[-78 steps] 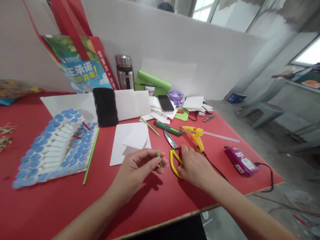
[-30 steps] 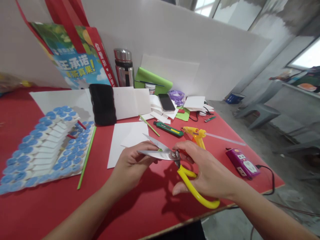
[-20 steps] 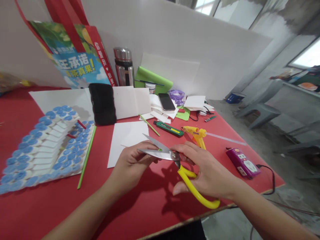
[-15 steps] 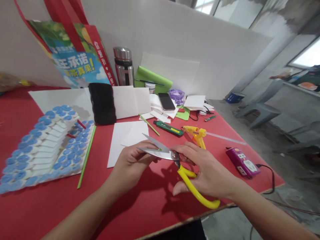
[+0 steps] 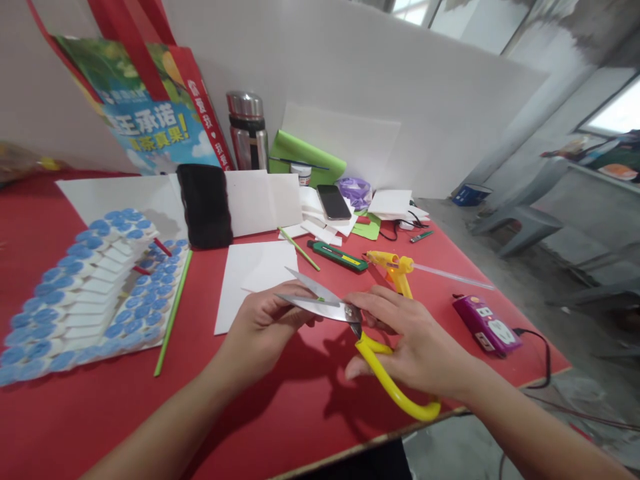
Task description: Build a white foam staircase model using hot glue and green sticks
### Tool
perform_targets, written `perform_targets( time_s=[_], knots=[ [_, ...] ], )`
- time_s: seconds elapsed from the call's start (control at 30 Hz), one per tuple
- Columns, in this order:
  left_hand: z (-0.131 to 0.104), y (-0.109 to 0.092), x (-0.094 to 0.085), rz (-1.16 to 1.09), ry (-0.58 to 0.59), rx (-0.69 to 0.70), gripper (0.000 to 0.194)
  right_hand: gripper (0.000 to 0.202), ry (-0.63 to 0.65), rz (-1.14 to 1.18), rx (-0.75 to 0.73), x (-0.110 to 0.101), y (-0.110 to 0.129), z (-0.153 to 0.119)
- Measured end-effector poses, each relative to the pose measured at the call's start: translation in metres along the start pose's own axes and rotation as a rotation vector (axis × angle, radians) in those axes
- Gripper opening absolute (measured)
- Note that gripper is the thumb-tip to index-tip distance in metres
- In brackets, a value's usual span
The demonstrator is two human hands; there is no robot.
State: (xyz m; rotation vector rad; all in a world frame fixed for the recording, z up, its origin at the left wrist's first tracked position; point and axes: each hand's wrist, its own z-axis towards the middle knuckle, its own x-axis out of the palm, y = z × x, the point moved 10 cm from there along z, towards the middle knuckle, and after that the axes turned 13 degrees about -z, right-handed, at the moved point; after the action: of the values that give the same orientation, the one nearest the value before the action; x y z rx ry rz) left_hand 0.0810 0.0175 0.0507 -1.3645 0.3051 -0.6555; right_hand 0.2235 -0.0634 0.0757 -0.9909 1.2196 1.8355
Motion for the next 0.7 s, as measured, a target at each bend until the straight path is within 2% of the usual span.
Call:
perform_targets(
  time_s=[0.17, 0.37, 0.43, 0.6, 0.7],
  knots=[
    [0.000, 0.002, 0.002, -0.010, 0.022, -0.008, 0.023, 0.068, -0.008, -0.006, -0.002, 0.003, -0.003, -0.004],
    [-0.003, 0.013, -0.003, -0.003, -0.004, -0.055, 0.017, 0.068, -0.069, 0.025, 0.069, 0.004, -0.009, -0.009],
    [-0.004, 0.017, -0.002, -0.027, -0.009, -0.085, 0.017, 0.068, -0.052, 0.071, 0.153, 0.007, -0.017, -0.010],
    [-0.003, 0.022, -0.001, -0.238, -0.056, -0.160, 0.012, 0.065, 0.089, 0.215, 0.504, 0.021, -0.052, -0.019],
    [-0.004, 0.024, -0.004, -0.312, -0.100, -0.179, 0.012, 0.059, 0.200, -0.035, 0.557, 0.022, -0.060, -0.020]
  ],
)
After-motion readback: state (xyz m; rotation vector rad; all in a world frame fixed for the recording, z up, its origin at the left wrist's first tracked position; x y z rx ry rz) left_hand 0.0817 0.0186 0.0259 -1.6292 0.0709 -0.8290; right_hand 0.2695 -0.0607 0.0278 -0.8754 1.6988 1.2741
